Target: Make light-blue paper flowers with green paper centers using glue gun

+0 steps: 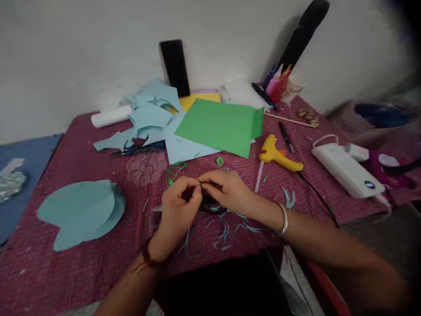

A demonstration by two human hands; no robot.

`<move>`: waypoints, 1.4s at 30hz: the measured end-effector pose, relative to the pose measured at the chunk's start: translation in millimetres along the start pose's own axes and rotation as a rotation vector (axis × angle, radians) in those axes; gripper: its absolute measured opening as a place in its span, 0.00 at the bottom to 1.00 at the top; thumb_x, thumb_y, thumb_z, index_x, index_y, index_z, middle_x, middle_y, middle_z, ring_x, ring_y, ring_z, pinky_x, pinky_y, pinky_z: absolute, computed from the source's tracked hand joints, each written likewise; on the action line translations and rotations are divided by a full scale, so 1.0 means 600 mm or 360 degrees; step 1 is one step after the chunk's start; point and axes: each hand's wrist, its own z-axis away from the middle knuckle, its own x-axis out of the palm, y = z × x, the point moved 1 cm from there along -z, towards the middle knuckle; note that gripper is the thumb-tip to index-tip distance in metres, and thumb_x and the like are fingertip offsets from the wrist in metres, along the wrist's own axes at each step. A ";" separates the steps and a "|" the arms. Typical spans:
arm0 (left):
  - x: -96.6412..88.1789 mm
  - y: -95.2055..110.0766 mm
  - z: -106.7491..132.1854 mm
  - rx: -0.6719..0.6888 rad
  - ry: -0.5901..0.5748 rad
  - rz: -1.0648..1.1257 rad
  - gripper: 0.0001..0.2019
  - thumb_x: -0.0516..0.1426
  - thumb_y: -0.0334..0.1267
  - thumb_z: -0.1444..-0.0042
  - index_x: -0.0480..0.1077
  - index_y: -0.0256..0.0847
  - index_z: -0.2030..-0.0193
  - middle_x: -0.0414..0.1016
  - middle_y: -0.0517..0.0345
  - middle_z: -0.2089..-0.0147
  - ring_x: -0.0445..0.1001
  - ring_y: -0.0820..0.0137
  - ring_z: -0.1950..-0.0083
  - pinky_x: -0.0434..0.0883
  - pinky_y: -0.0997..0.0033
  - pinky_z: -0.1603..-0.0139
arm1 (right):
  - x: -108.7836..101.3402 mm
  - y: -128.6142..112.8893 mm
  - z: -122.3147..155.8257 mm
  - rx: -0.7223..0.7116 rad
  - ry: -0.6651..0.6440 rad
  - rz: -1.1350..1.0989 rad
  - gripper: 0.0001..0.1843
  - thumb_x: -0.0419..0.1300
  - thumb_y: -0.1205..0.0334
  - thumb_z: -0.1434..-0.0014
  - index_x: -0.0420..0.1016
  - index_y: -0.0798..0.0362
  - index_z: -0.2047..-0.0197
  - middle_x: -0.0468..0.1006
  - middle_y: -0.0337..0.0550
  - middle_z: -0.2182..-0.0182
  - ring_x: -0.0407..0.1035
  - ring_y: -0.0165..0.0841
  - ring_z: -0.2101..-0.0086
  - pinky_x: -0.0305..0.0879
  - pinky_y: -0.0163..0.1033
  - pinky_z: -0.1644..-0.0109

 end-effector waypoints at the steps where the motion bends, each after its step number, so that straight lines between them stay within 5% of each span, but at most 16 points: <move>1: 0.001 0.002 0.000 0.0006 0.0002 0.0018 0.05 0.55 0.28 0.46 0.70 0.38 0.71 0.70 0.64 0.75 0.68 0.76 0.73 0.64 0.78 0.72 | 0.000 -0.001 0.000 0.0023 0.0008 -0.0001 0.10 0.56 0.72 0.39 0.78 0.56 0.59 0.83 0.43 0.64 0.75 0.30 0.64 0.67 0.34 0.59; 25: 0.003 0.005 0.002 -0.0085 0.0008 0.0077 0.05 0.56 0.30 0.47 0.70 0.38 0.73 0.71 0.63 0.76 0.68 0.76 0.75 0.64 0.77 0.74 | 0.001 0.001 0.002 0.0044 0.0078 0.0071 0.09 0.54 0.71 0.41 0.75 0.55 0.64 0.80 0.39 0.70 0.72 0.28 0.69 0.65 0.32 0.64; 42: 0.001 0.002 -0.005 -0.0363 -0.0085 0.0340 0.08 0.55 0.33 0.46 0.69 0.38 0.75 0.64 0.65 0.78 0.60 0.77 0.76 0.58 0.77 0.76 | 0.000 -0.005 0.008 -0.0124 0.0094 0.0184 0.09 0.54 0.69 0.36 0.76 0.55 0.60 0.81 0.42 0.66 0.74 0.29 0.65 0.68 0.34 0.60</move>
